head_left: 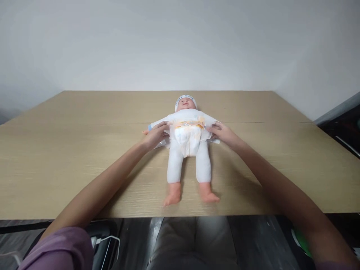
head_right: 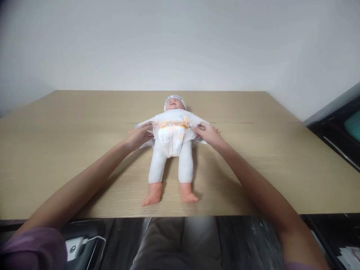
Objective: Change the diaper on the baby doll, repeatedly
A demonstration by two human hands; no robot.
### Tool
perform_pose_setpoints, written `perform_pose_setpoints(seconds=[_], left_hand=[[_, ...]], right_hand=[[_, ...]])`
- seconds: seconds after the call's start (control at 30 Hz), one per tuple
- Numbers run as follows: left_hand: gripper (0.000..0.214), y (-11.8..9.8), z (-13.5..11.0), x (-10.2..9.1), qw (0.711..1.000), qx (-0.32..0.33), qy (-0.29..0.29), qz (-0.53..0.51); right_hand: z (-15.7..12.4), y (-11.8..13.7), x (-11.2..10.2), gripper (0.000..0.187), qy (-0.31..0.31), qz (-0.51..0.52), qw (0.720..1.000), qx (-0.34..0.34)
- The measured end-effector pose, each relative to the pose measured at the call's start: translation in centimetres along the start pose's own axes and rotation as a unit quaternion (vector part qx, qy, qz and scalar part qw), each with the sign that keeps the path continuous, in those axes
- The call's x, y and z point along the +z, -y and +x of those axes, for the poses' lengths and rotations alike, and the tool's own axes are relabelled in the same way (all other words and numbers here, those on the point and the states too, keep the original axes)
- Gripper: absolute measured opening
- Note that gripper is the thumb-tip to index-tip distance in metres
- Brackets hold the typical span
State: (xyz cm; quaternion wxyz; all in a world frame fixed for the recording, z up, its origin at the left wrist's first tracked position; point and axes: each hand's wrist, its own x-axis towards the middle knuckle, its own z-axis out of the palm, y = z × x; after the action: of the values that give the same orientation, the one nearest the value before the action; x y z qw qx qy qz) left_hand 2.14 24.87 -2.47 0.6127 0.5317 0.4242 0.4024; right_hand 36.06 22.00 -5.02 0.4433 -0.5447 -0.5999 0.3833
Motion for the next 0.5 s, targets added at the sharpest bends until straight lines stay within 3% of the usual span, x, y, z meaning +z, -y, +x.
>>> perform_pose_setpoints(seconds=[0.1, 0.17, 0.23, 0.37, 0.5], left_hand=[[0.05, -0.4, -0.8, -0.1, 1.0, 0.003, 0.014, 0.019], [0.061, -0.7, -1.2, 0.0, 0.998, 0.017, 0.011, 0.055], [0.066, -0.8, -1.5, 0.2, 0.995, 0.027, -0.014, 0.096], [0.077, -0.9, -1.8, 0.8, 0.99, 0.013, -0.047, 0.133], [0.071, -0.2, -1.7, 0.5, 0.997, 0.012, -0.027, 0.069]], right_hand=[[-1.6, 0.3, -0.3, 0.044, -0.099, -0.041, 0.994, -0.021], [-3.1, 1.5, 0.2, 0.039, -0.174, -0.101, 0.974, -0.103], [-4.7, 3.3, 1.2, 0.036, -0.197, -0.157, 0.949, -0.187], [-5.6, 6.0, 3.7, 0.042, -0.093, -0.227, 0.921, -0.302], [-3.5, 4.9, 5.0, 0.064, 0.008, -0.22, 0.933, -0.285]])
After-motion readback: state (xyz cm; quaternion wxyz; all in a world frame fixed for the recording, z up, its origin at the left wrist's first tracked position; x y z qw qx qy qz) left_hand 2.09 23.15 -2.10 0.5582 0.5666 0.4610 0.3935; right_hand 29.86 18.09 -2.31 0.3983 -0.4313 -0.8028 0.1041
